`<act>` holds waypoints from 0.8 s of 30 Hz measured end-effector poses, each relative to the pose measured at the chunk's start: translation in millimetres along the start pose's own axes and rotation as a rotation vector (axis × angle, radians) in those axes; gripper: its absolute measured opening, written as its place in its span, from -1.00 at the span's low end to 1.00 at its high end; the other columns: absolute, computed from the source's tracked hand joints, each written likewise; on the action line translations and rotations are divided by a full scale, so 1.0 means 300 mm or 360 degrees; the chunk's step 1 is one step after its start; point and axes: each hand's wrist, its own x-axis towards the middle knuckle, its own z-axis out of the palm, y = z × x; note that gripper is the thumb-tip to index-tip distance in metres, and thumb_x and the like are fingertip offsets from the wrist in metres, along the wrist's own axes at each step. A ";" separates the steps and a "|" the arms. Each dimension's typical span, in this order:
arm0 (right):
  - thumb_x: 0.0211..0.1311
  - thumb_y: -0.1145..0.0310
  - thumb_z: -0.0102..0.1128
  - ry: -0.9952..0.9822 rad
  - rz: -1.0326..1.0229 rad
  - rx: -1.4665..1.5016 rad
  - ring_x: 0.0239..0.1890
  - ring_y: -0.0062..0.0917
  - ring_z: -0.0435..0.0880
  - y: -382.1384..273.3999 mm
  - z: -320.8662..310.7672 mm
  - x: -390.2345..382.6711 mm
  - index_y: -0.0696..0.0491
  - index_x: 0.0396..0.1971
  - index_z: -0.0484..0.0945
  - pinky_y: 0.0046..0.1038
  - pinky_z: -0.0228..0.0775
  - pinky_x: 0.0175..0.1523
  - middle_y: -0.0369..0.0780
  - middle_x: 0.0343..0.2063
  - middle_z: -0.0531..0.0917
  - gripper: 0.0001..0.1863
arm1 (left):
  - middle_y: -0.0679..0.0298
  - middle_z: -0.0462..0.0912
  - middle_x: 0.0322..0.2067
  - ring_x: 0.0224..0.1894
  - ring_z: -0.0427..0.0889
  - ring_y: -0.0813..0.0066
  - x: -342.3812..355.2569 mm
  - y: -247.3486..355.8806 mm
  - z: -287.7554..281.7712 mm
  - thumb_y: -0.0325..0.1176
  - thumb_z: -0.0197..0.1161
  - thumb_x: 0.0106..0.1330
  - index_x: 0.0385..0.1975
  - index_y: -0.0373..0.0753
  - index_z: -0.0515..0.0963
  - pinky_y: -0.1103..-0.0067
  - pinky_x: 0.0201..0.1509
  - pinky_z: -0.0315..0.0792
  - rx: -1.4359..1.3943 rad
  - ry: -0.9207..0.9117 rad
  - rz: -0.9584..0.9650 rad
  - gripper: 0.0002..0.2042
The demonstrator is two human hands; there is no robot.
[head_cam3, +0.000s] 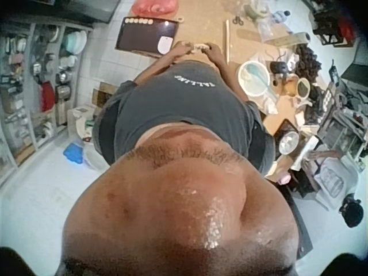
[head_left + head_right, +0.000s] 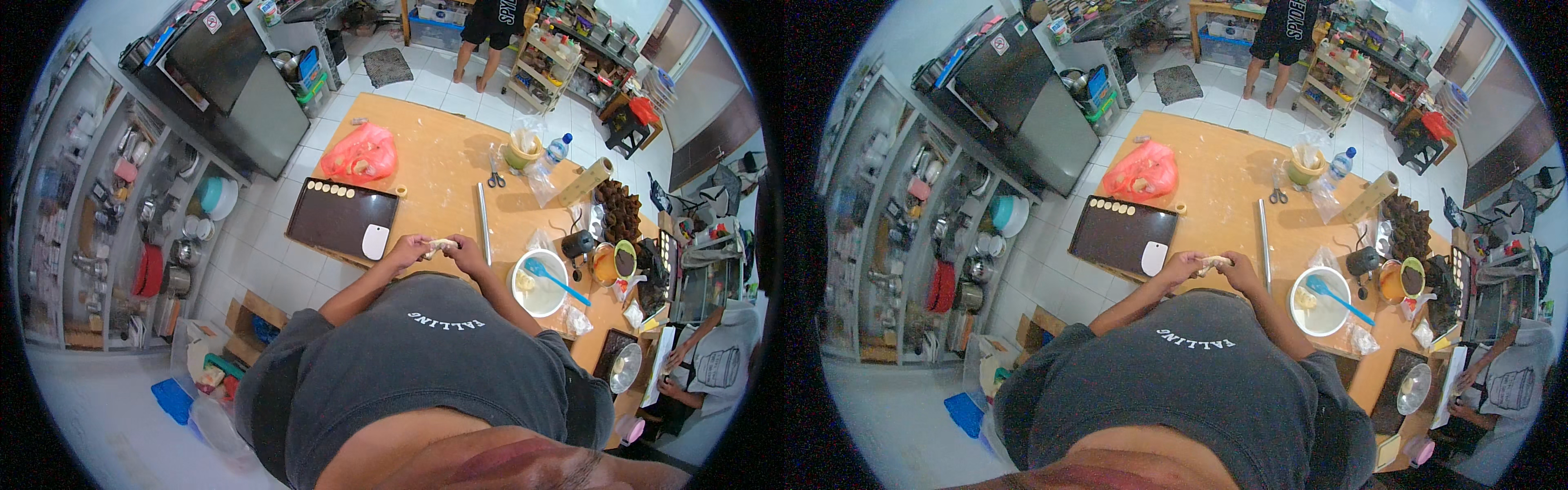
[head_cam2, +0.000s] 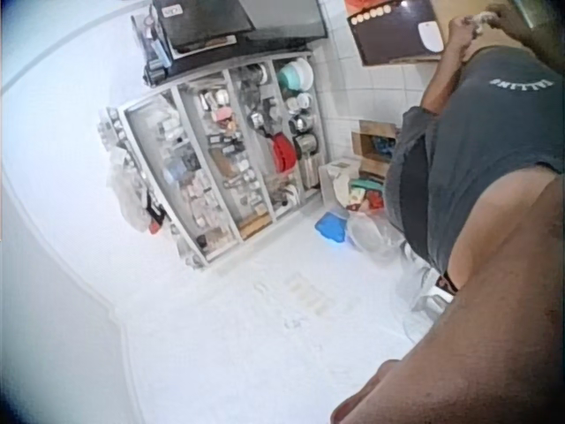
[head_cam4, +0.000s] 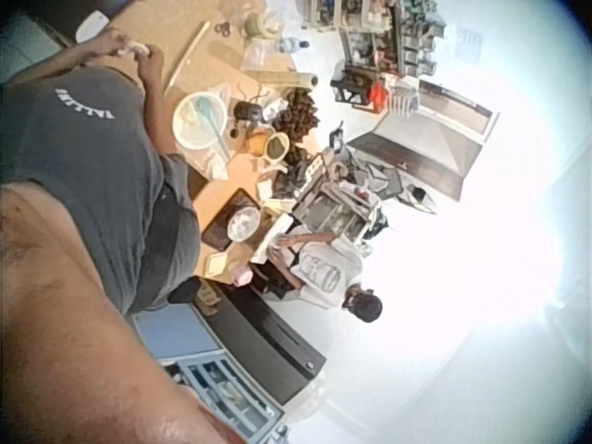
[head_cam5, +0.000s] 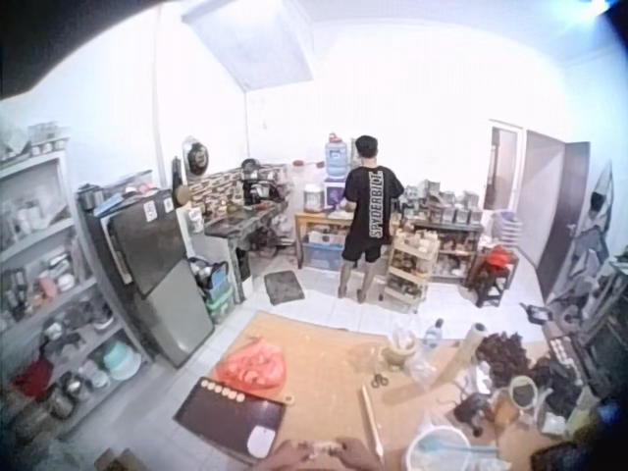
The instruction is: The person rolls a piece of dough with a rolling pin on a wooden table. They place a piece of filling into the dough and roll it into a ball by hand before placing it on a tray.
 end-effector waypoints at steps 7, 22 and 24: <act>0.28 0.35 0.37 0.0189 -0.0033 0.0384 -0.35 -0.62 0.67 0.047 -0.059 -0.019 0.18 -0.10 0.72 -0.49 0.50 -0.20 -0.26 -0.41 0.75 -0.73 | 0.36 0.73 -0.14 -0.27 0.68 0.57 -0.030 0.088 0.103 -0.30 0.21 0.57 0.13 -0.18 0.62 0.64 -0.20 0.53 -0.0613 -0.0072 -0.0151 -0.76; 0.42 0.37 0.31 0.0188 -0.0095 0.0194 -0.04 -0.43 0.73 0.031 -0.090 -0.225 0.17 0.09 0.64 -0.36 0.52 0.15 -0.16 -0.09 0.77 -0.68 | 0.18 0.73 -0.16 -0.17 0.72 0.46 -0.041 0.053 0.257 -0.54 0.37 0.39 0.26 -0.35 0.45 0.57 -0.07 0.61 0.0115 0.0253 0.0085 -0.55; 0.43 0.36 0.30 0.0513 -0.0267 -0.0038 0.05 -0.33 0.70 0.028 -0.102 -0.228 0.17 0.06 0.64 -0.31 0.49 0.20 -0.09 -0.05 0.72 -0.70 | 0.12 0.70 -0.10 -0.13 0.72 0.41 -0.038 0.046 0.272 -0.55 0.36 0.40 0.33 -0.35 0.33 0.54 -0.01 0.64 -0.0385 0.0289 0.0008 -0.47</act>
